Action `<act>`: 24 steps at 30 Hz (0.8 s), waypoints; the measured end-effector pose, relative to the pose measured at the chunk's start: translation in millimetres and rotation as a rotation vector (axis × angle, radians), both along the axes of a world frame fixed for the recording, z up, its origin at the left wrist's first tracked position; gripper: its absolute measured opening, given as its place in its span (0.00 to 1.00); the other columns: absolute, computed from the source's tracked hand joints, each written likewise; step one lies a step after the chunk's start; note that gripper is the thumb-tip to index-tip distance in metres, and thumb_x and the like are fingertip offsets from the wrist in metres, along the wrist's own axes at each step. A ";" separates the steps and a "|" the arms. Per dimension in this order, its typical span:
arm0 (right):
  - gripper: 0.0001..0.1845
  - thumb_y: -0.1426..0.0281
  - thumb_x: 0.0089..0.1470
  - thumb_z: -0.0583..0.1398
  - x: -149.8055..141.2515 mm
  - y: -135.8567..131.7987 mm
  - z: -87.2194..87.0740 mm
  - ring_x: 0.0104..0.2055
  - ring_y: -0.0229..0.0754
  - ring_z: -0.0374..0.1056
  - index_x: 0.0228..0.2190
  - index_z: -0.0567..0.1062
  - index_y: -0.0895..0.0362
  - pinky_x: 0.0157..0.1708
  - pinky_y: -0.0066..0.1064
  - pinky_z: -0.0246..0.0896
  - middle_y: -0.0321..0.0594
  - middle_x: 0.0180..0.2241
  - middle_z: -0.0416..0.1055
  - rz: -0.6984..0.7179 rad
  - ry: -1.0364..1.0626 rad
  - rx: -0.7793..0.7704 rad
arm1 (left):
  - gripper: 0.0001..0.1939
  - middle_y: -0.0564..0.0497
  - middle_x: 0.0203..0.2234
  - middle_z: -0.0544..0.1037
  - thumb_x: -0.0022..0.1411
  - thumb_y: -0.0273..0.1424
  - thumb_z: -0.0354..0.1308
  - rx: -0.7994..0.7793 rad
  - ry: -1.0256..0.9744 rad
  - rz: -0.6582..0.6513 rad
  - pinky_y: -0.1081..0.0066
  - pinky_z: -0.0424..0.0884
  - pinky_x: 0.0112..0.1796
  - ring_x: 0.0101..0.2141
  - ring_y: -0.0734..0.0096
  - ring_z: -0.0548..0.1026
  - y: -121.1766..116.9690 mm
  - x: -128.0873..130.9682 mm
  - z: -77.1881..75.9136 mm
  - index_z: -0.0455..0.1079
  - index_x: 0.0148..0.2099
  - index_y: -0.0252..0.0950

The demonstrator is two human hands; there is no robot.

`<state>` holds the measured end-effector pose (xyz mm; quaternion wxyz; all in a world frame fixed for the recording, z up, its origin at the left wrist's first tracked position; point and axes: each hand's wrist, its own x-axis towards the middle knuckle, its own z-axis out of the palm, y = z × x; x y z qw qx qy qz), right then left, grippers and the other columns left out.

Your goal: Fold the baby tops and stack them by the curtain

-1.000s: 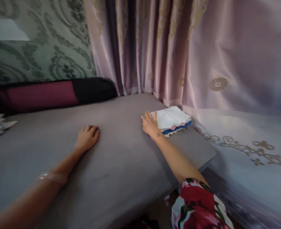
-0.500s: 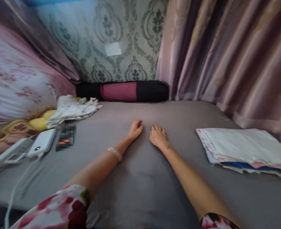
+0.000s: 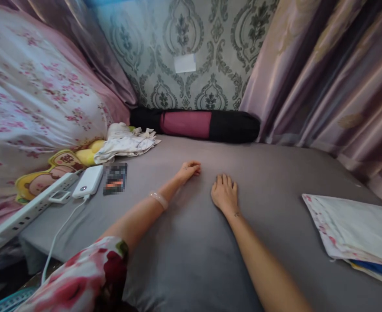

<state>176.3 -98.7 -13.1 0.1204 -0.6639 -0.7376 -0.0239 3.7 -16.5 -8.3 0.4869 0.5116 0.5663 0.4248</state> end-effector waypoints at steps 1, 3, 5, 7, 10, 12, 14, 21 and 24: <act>0.28 0.67 0.64 0.42 -0.2 0.2 -0.3 0.66 0.53 0.51 0.60 0.63 0.64 0.62 0.50 0.43 0.53 0.64 0.58 0.001 -0.004 0.004 | 0.11 0.41 0.37 0.78 0.61 0.25 0.53 0.015 0.052 0.089 0.68 0.74 0.38 0.32 0.72 0.77 2.7 -20.5 5.7 0.73 0.45 0.32; 0.28 0.67 0.63 0.43 -0.6 0.5 -1.1 0.65 0.53 0.52 0.60 0.64 0.64 0.62 0.50 0.43 0.53 0.63 0.58 0.005 -0.015 0.014 | 0.11 0.42 0.34 0.79 0.59 0.24 0.54 0.031 0.157 0.247 0.70 0.73 0.35 0.30 0.72 0.76 6.8 -67.1 17.3 0.73 0.43 0.31; 0.28 0.67 0.63 0.42 -0.9 0.5 -1.9 0.65 0.53 0.52 0.59 0.64 0.65 0.62 0.50 0.44 0.54 0.63 0.58 0.010 -0.027 0.025 | 0.13 0.42 0.34 0.78 0.58 0.24 0.53 0.047 0.208 0.338 0.70 0.72 0.35 0.31 0.71 0.76 8.8 -116.1 28.7 0.73 0.44 0.30; 0.29 0.67 0.63 0.42 -1.0 0.6 -2.6 0.65 0.54 0.52 0.59 0.65 0.65 0.61 0.50 0.44 0.54 0.63 0.59 0.012 -0.035 0.034 | 0.15 0.42 0.34 0.78 0.56 0.24 0.52 0.064 0.268 0.435 0.70 0.71 0.35 0.32 0.70 0.76 8.7 -162.7 39.7 0.73 0.45 0.28; 0.29 0.67 0.63 0.41 -0.6 1.6 -4.0 0.65 0.54 0.52 0.60 0.64 0.65 0.61 0.51 0.44 0.54 0.63 0.58 0.004 -0.034 0.032 | 0.18 0.41 0.34 0.79 0.51 0.25 0.52 0.082 0.366 0.558 0.67 0.71 0.37 0.34 0.64 0.77 5.5 -223.4 55.3 0.73 0.44 0.27; 0.30 0.67 0.63 0.41 -0.2 2.7 -5.3 0.65 0.54 0.52 0.60 0.64 0.65 0.62 0.51 0.44 0.54 0.63 0.58 0.003 -0.031 0.025 | 0.18 0.42 0.35 0.80 0.48 0.25 0.53 0.102 0.448 0.624 0.65 0.71 0.41 0.38 0.60 0.77 2.4 -258.1 64.3 0.75 0.42 0.28; 0.30 0.66 0.63 0.41 0.1 3.6 -6.5 0.66 0.53 0.52 0.60 0.64 0.65 0.62 0.51 0.43 0.54 0.63 0.58 0.005 -0.033 0.023 | 0.19 0.41 0.38 0.80 0.47 0.25 0.53 0.118 0.698 0.679 0.63 0.69 0.45 0.42 0.57 0.76 -0.7 -288.5 71.9 0.76 0.41 0.29; 0.29 0.67 0.63 0.42 -1.8 0.5 -2.8 0.65 0.54 0.52 0.60 0.64 0.64 0.63 0.50 0.42 0.53 0.64 0.58 -0.007 -0.026 0.023 | 0.25 0.39 0.46 0.77 0.51 0.24 0.54 -0.065 1.053 0.679 0.61 0.66 0.50 0.47 0.55 0.72 -6.7 -345.3 88.1 0.70 0.53 0.23; 0.29 0.67 0.63 0.42 -2.7 -2.2 0.4 0.65 0.53 0.52 0.60 0.65 0.62 0.63 0.50 0.42 0.52 0.64 0.58 -0.010 -0.030 0.024 | 0.25 0.42 0.42 0.77 0.52 0.24 0.55 -0.107 1.074 0.647 0.62 0.66 0.49 0.45 0.58 0.71 -4.2 -348.5 91.3 0.68 0.53 0.21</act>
